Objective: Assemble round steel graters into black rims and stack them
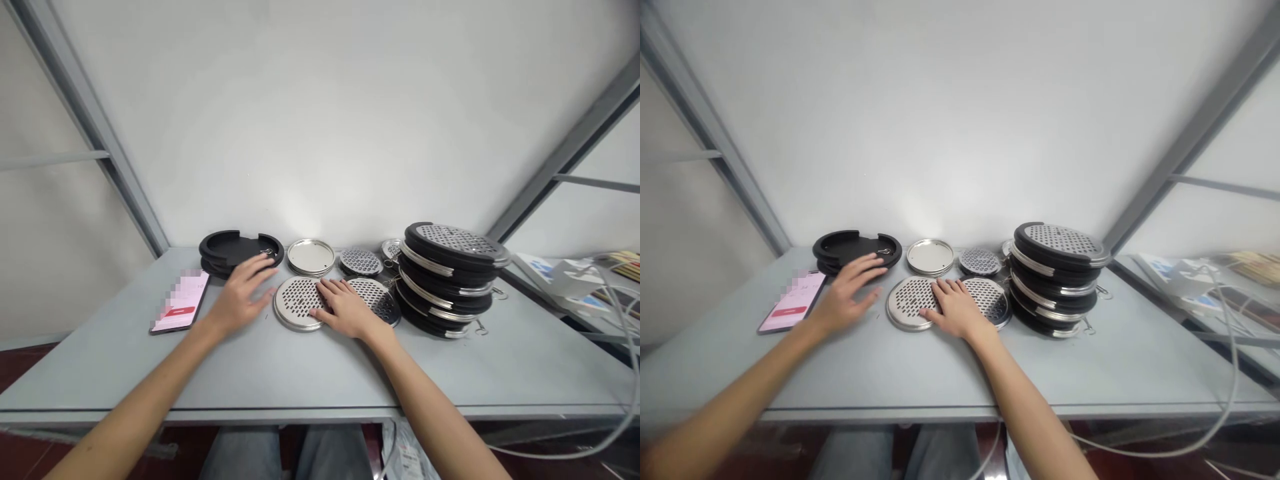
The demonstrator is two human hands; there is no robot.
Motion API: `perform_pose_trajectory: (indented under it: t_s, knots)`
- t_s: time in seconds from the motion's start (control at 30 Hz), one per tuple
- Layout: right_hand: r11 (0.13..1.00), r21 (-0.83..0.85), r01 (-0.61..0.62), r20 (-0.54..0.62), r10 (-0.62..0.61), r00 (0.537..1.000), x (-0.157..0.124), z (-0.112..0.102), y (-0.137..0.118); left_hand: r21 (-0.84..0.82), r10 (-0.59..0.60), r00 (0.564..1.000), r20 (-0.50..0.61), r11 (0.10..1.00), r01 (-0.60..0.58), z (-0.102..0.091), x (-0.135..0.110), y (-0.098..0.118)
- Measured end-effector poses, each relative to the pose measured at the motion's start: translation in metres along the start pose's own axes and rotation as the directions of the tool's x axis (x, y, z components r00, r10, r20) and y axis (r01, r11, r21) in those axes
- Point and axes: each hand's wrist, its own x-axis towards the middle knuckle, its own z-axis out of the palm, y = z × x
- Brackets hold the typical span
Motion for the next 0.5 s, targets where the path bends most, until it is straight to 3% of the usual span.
perform_pose_trajectory:
  t_s: [0.1, 0.2, 0.3, 0.4, 0.5]
  knots:
    - [1.0, 0.013, -0.004, -0.003, 0.004, 1.0, -0.001, 0.0, 0.0, 0.164, -0.071, 0.997, -0.009, 0.984, 0.071, -0.035, 0.006, -0.033]
    - [1.0, 0.018, -0.007, -0.003, 0.007, 1.0, -0.001, -0.001, 0.001, 0.267, -0.148, 0.977, 0.151, 0.958, 0.104, -0.064, 0.006, -0.079]
    - [1.0, 0.019, -0.008, -0.023, 0.008, 1.0, -0.001, -0.003, -0.001, 0.27, -0.213, 0.938, 0.274, 0.953, 0.137, -0.079, 0.0, -0.116]
    - [0.995, 0.048, 0.087, -0.077, -0.083, 0.994, -0.001, -0.008, -0.005, 0.234, -0.196, 0.94, 0.28, 0.963, 0.131, -0.082, -0.002, -0.13]
    - [0.971, 0.097, 0.218, -0.069, -0.212, 0.975, -0.003, -0.011, -0.01, 0.194, -0.14, 0.945, 0.296, 0.977, 0.084, -0.084, 0.002, -0.13]
